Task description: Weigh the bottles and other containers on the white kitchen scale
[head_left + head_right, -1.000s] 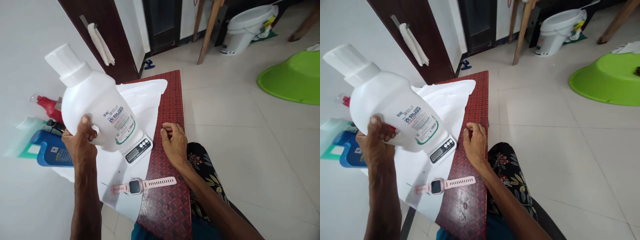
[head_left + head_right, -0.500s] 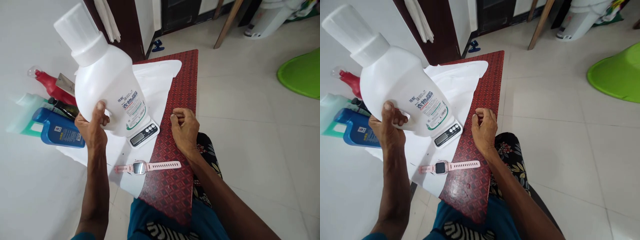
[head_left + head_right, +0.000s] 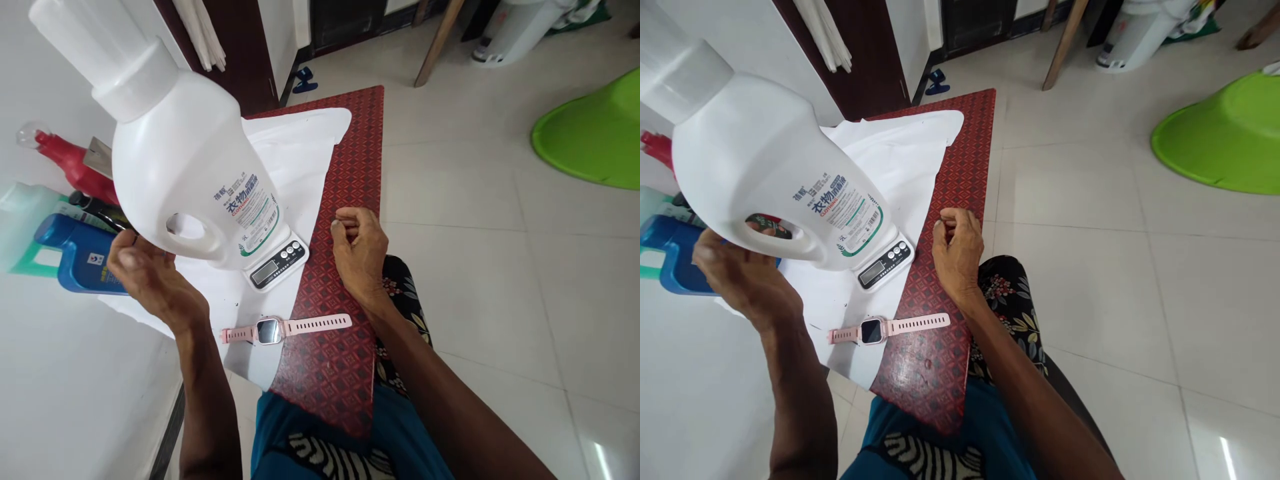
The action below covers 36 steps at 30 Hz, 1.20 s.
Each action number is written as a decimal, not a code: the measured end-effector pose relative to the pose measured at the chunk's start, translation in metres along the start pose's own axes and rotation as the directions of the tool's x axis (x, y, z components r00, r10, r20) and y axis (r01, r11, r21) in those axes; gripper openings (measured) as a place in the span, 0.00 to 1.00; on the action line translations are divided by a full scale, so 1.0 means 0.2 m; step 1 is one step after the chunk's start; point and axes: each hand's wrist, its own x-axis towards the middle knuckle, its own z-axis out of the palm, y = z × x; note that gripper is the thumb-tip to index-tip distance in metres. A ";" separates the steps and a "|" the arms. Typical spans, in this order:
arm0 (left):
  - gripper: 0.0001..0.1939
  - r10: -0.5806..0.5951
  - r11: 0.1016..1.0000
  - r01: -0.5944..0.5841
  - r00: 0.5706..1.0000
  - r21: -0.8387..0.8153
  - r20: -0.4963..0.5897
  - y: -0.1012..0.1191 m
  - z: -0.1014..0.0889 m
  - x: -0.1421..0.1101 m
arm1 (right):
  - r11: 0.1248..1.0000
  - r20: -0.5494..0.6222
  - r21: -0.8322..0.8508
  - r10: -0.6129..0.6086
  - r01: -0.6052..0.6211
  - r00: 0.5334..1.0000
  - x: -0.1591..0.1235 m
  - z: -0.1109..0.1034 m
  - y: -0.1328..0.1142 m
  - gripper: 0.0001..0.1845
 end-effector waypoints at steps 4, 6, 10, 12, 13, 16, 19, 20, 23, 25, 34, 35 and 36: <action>0.25 -0.044 0.994 0.019 0.971 -0.110 -0.233 -0.03 -0.02 -0.07 | 1.000 0.002 0.002 0.003 -0.003 1.000 0.00 -0.01 0.00 0.09; 0.23 -0.065 0.995 0.042 0.965 -0.094 -0.252 -0.05 -0.03 -0.09 | 1.000 -0.001 0.002 0.004 -0.004 1.000 0.00 -0.01 0.00 0.09; 0.22 -0.030 0.999 0.024 0.977 -0.031 -0.213 -0.06 -0.02 -0.13 | 1.000 -0.017 0.001 -0.005 0.005 1.000 0.00 0.00 0.00 0.08; 0.22 0.011 1.000 -0.012 0.983 -0.002 -0.183 -0.07 0.00 -0.14 | 1.000 -0.022 0.002 -0.009 0.009 1.000 -0.01 0.00 0.00 0.09; 0.22 0.035 0.999 -0.036 0.987 -0.004 -0.157 -0.08 0.01 -0.14 | 1.000 -0.024 0.003 -0.008 0.008 1.000 -0.01 0.00 0.00 0.09; 0.21 0.081 0.995 -0.084 0.995 -0.047 -0.056 -0.08 0.05 -0.12 | 1.000 -0.029 0.003 0.003 -0.003 1.000 -0.01 0.00 0.01 0.08; 0.20 0.081 0.994 -0.083 0.996 -0.072 -0.027 -0.07 0.10 -0.06 | 1.000 -0.023 0.003 0.006 -0.006 1.000 -0.01 0.00 0.01 0.08; 0.22 0.081 0.992 -0.084 0.996 -0.092 -0.033 -0.07 0.12 -0.03 | 1.000 -0.019 0.002 0.007 -0.007 1.000 -0.01 0.00 0.01 0.08; 0.26 0.068 0.977 -0.079 0.996 -0.196 -0.062 -0.06 0.17 0.06 | 1.000 -0.015 -0.004 0.003 -0.003 1.000 0.00 0.00 0.01 0.08; 0.27 0.043 0.969 -0.063 0.995 -0.239 -0.086 -0.05 0.19 0.10 | 1.000 -0.023 -0.008 -0.001 0.001 1.000 0.00 0.00 0.01 0.09; 0.28 0.117 0.985 -0.153 0.929 -0.079 -0.351 -0.04 0.02 0.22 | 0.999 -0.028 -0.030 -0.017 0.016 0.999 -0.01 0.01 0.02 0.10; 0.27 0.130 0.986 -0.160 0.920 -0.052 -0.370 -0.05 -0.02 0.24 | 0.999 -0.030 -0.032 -0.018 0.017 0.999 -0.01 0.01 0.03 0.10; 0.27 0.138 0.986 -0.162 0.910 -0.029 -0.390 -0.07 -0.06 0.26 | 0.999 -0.031 -0.031 -0.017 0.016 0.999 -0.01 0.01 0.03 0.10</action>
